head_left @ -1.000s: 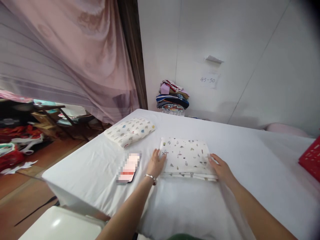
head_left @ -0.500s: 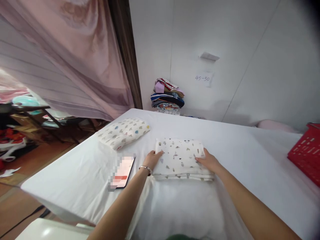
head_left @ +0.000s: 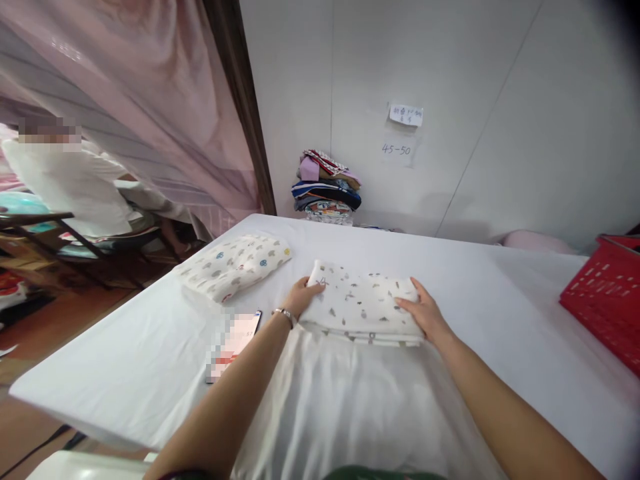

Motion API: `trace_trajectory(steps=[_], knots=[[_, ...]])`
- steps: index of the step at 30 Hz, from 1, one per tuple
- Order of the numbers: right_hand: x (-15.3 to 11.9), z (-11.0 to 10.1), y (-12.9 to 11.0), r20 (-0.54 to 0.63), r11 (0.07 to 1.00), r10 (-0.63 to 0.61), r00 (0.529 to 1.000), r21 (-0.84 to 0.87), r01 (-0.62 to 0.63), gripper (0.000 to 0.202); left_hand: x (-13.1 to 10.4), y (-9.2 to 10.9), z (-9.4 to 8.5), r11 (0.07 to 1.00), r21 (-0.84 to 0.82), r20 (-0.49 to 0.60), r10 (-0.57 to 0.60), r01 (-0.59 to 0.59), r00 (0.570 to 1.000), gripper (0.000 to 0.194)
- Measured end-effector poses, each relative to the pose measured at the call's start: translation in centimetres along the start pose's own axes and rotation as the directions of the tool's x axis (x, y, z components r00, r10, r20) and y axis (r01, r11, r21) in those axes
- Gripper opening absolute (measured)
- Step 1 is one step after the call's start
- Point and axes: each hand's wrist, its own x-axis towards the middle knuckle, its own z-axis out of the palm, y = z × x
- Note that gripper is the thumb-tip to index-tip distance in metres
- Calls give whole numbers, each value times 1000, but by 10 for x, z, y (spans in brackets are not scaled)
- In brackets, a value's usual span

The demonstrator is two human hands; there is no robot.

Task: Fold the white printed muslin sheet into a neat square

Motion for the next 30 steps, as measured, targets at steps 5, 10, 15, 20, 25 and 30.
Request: trace_trajectory(steps=[5, 10, 15, 20, 25, 30], knots=[[14, -29, -23, -187, 994, -110, 976, -11, 110, 89, 37, 52, 23, 987, 15, 122, 159, -162, 980, 50], [26, -35, 10, -255, 954, 86, 963, -256, -153, 84, 71, 42, 56, 945, 316, 16, 82, -83, 996, 54], [23, -41, 42, -194, 864, 165, 967, -445, -237, 77, 71, -2, 57, 942, 334, -64, 48, -24, 997, 40], [4, -39, 34, -110, 773, -212, 971, -627, 98, 54, 49, -25, 39, 967, 254, -116, 40, -9, 992, 31], [-14, -7, 8, 196, 576, -485, 852, -662, 480, 29, 25, -41, 35, 974, 224, -141, 45, -12, 989, 28], [-21, 5, -6, 252, 421, -276, 927, -836, 352, 27, 14, -51, 33, 946, 316, -156, 130, -75, 979, 25]])
